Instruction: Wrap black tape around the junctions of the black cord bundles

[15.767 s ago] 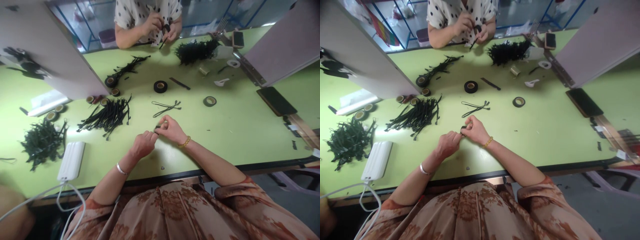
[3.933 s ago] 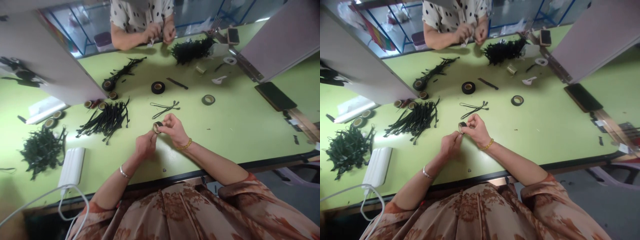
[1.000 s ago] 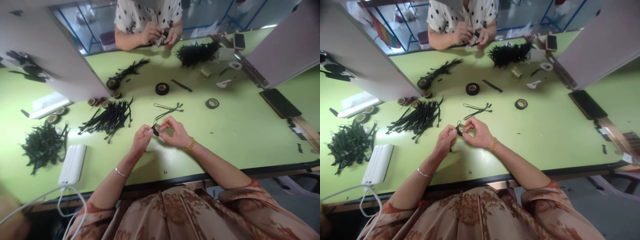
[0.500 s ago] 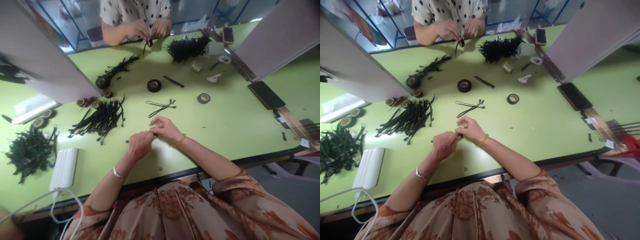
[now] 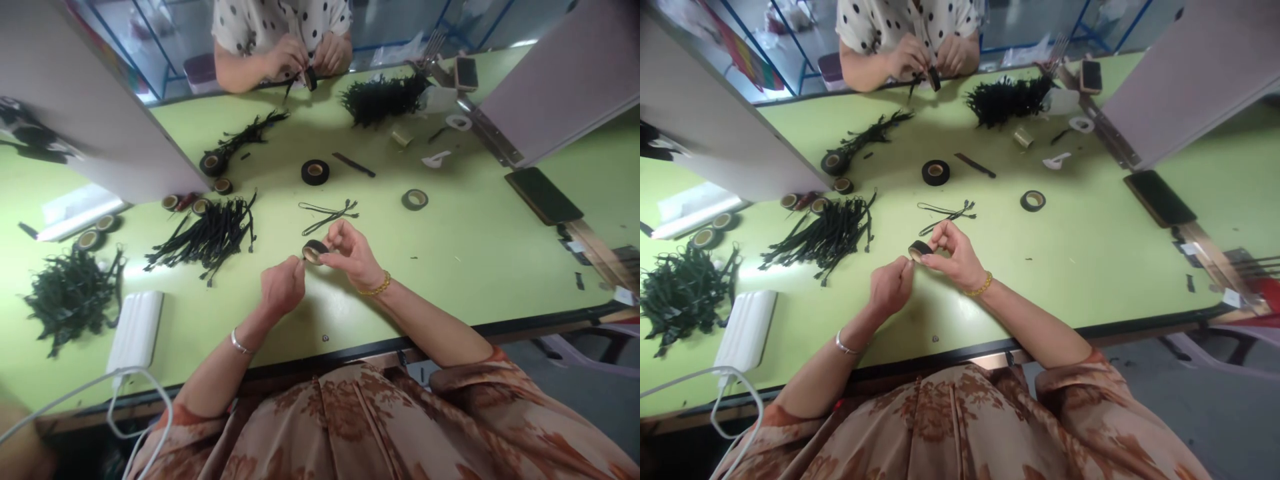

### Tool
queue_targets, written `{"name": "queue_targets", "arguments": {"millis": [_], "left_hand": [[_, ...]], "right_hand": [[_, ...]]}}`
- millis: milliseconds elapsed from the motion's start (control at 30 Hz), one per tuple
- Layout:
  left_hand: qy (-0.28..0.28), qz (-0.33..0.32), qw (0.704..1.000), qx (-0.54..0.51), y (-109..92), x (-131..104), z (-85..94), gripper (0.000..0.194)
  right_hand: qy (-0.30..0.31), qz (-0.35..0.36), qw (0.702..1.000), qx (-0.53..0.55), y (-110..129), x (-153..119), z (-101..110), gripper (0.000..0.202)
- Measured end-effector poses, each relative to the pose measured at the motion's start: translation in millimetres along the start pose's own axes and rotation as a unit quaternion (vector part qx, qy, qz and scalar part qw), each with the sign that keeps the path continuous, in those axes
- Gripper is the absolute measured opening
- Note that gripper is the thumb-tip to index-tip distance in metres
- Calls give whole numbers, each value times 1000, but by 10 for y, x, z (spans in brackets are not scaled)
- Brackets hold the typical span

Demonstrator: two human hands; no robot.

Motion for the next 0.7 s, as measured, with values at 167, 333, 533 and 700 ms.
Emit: {"name": "queue_targets", "arguments": {"millis": [167,333,533,700], "left_hand": [[-63,30,948,-310,223,17,61,36],[-23,33,871,-490,288,51,-51,35],[-23,-43,931,-362,92,23,32,34],[-40,-105,961,-254,-76,-23,56,28]], "right_hand": [[69,23,994,-83,24,13,-57,34],[79,15,982,-173,-70,45,-45,33],[60,-26,967,-248,-146,55,-1,40],[32,-63,982,-175,-229,69,50,44]]}}
Point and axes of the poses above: each hand's wrist, its own x-axis towards the middle knuckle, its own z-axis out of the back of the hand, y = z × x, the point moved 9 cm from there along x, towards the middle knuckle, and after that the axes turned 3 degrees about x, right-handed, at the moved point
